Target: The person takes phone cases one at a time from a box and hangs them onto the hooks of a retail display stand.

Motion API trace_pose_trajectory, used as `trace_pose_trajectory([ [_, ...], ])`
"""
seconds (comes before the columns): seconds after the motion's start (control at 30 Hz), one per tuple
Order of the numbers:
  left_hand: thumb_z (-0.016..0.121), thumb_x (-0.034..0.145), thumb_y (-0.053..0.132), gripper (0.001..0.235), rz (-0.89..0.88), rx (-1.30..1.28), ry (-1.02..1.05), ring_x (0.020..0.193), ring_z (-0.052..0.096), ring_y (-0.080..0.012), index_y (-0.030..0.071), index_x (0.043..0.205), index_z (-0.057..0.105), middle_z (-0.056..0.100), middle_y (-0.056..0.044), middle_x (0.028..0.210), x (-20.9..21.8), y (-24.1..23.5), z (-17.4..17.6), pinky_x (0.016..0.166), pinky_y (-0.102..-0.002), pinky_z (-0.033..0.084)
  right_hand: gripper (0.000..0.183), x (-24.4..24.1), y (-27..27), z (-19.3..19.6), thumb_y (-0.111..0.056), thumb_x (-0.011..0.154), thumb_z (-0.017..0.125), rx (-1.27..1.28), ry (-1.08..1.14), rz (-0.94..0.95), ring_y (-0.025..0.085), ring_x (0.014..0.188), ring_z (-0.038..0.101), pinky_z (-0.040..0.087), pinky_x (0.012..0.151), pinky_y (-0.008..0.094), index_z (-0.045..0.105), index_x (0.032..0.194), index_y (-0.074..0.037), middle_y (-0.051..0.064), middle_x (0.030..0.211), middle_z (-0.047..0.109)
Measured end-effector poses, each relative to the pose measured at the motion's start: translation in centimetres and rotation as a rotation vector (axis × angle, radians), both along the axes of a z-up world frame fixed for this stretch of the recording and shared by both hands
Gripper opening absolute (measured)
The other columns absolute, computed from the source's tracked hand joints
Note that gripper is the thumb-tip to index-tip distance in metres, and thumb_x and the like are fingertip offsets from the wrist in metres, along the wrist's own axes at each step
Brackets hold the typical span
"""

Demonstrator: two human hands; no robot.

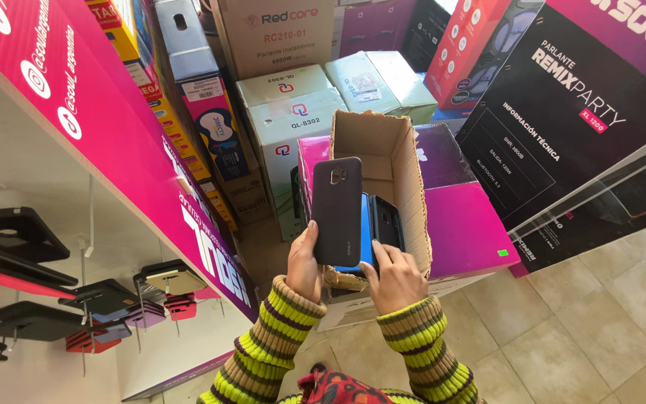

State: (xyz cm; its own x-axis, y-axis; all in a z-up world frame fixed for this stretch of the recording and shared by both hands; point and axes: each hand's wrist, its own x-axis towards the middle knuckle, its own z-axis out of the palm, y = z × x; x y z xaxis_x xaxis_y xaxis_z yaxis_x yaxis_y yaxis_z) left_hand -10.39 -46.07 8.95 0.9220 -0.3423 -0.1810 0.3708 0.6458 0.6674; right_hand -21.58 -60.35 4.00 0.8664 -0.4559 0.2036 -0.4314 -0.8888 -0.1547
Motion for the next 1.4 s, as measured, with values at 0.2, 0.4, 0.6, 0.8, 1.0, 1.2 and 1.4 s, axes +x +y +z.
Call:
trace_pose_trajectory([
  [0.2,0.058,0.11,0.025,0.035,-0.011,0.003,0.032,0.097,0.079,-0.0295,-0.004,0.117,0.076,0.078,-0.023,0.102,-0.1,0.3,0.1,0.092,-0.044,0.063,0.056,1.0,0.2,0.3,-0.053,0.091,0.07,0.058,-0.024,0.013,0.027,0.139,0.053,0.055,0.101,0.041,0.068,0.14,-0.024,-0.002,0.146,0.058],
  [0.4,0.056,0.111,0.024,0.036,-0.019,-0.04,-0.019,0.095,0.078,-0.0303,-0.007,0.119,0.073,0.076,-0.022,0.1,-0.3,0.0,0.3,0.09,-0.046,0.063,0.061,2.6,1.3,0.3,-0.029,0.079,0.08,0.411,-0.334,-0.01,0.017,0.109,0.067,0.052,0.091,0.038,0.072,0.139,-0.028,-0.006,0.102,0.077],
  [0.6,0.058,0.109,0.02,0.031,0.024,-0.112,-0.017,0.095,0.079,-0.0328,-0.006,0.118,0.072,0.078,-0.026,0.103,0.5,0.4,-3.8,0.086,-0.048,0.065,0.053,1.1,2.0,4.1,0.01,0.094,0.064,1.155,-0.916,-0.086,0.038,0.093,0.074,0.068,0.069,0.046,0.058,0.147,0.006,0.035,0.118,0.07],
  [0.8,0.057,0.109,0.017,0.028,0.013,-0.15,-0.113,0.101,0.078,-0.0346,-0.006,0.12,0.068,0.078,-0.029,0.105,-0.8,3.1,0.8,0.089,-0.049,0.064,0.056,0.8,1.7,2.2,0.015,0.096,0.058,1.392,-1.251,0.097,0.042,0.105,0.073,0.07,0.077,0.054,0.049,0.151,0.011,0.028,0.123,0.067],
  [1.0,0.062,0.1,0.033,0.054,-0.033,-0.053,-0.215,0.129,0.067,-0.0276,0.0,0.142,0.061,0.068,-0.018,0.143,-0.8,8.1,0.5,0.113,-0.04,0.056,0.064,0.3,3.7,1.4,0.003,0.093,0.065,1.579,-1.148,0.114,0.037,0.109,0.069,0.068,0.078,0.049,0.048,0.155,0.007,0.021,0.136,0.067],
  [1.2,0.069,0.098,0.026,0.053,0.066,-0.159,-0.221,0.126,0.067,-0.0275,-0.002,0.143,0.059,0.068,-0.02,0.14,-1.6,13.5,-0.8,0.109,-0.041,0.058,0.062,1.5,8.6,0.0,0.005,0.092,0.065,1.666,-1.116,0.206,0.036,0.123,0.065,0.061,0.098,0.052,0.051,0.152,0.006,0.024,0.136,0.065],
  [1.4,0.066,0.101,0.03,0.061,0.115,-0.148,-0.342,0.139,0.059,-0.0308,-0.002,0.15,0.052,0.06,-0.02,0.15,-2.7,19.9,-0.5,0.12,-0.044,0.05,0.059,2.4,14.6,-1.0,0.003,0.092,0.067,1.735,-0.986,0.285,0.038,0.116,0.068,0.066,0.079,0.051,0.054,0.15,0.003,0.023,0.135,0.067],
])
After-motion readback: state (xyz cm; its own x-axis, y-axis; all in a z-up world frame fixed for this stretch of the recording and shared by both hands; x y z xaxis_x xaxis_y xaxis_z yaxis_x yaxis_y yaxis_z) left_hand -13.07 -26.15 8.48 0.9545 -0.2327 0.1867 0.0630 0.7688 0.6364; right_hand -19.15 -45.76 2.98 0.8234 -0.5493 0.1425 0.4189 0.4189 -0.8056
